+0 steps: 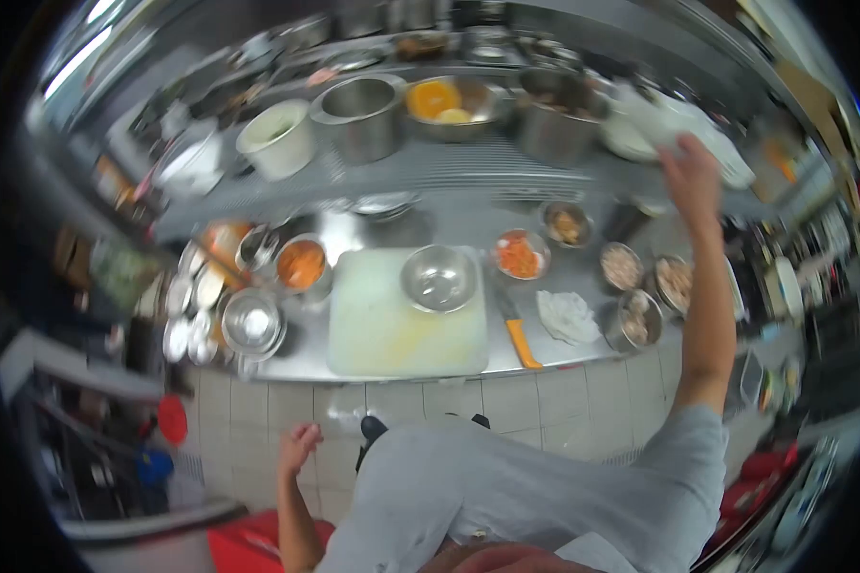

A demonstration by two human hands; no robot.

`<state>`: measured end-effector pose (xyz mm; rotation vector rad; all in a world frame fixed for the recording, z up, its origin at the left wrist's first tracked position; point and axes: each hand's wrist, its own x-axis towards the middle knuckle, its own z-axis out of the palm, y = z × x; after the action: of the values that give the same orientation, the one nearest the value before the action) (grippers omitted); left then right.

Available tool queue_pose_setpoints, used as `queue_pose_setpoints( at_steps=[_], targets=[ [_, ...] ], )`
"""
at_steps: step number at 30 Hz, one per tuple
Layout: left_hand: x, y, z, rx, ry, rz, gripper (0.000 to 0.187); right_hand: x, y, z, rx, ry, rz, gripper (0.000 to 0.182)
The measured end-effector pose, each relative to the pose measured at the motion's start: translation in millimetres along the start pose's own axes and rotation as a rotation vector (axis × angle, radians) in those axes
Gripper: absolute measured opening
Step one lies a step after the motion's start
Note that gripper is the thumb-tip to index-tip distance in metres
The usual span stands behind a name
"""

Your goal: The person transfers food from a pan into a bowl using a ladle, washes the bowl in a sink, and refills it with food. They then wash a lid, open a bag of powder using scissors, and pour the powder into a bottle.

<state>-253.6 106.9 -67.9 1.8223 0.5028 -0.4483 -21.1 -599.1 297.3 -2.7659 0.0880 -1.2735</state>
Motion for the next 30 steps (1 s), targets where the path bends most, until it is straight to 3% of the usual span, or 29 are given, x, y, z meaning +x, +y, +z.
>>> queue_pose_setpoints(
  at_steps=[1,2,6,7,10,13,16,21,26,30],
  targets=[
    [-0.1,-3.6,-0.1,0.043,-0.009,0.021,0.041,-11.1,27.0,16.3,-0.039,0.197,-0.123,0.035],
    [-3.2,-9.8,-2.7,0.085,-0.014,0.041,0.040,-24.3,3.4,-3.1,-0.025,0.242,-0.081,0.029],
    [-33.0,-2.2,0.2,0.042,0.017,0.106,0.039,-90.2,-55.9,-60.7,0.201,0.199,0.093,0.020],
    [-37.5,0.7,-0.9,-0.003,0.004,0.115,0.038,-103.2,-72.1,-72.5,0.220,0.205,0.006,0.018],
    [-54.8,30.1,-4.6,-0.271,-0.067,0.071,0.034,-147.2,-89.9,-80.8,0.611,-0.054,0.019,0.018],
    [-57.8,40.9,-28.9,-0.254,-0.162,0.148,0.032,-185.2,-172.8,-57.1,0.932,-0.412,0.102,0.024],
    [-63.7,42.6,-73.2,-0.260,-0.191,0.287,0.035,-214.2,-311.7,-23.0,0.843,-0.711,-0.288,0.020],
    [-75.8,0.8,-184.6,-0.417,-0.133,0.315,0.039,-282.7,-546.6,25.6,1.003,-0.758,-0.924,0.018],
    [-93.4,-42.2,-301.8,-0.445,-0.018,0.246,0.034,-316.3,-713.1,44.0,1.127,-0.720,-1.242,0.024],
    [-90.5,-63.8,-385.3,-0.451,-0.001,0.163,0.031,-323.0,-800.0,55.3,1.172,-0.688,-1.315,0.027]
  ],
)
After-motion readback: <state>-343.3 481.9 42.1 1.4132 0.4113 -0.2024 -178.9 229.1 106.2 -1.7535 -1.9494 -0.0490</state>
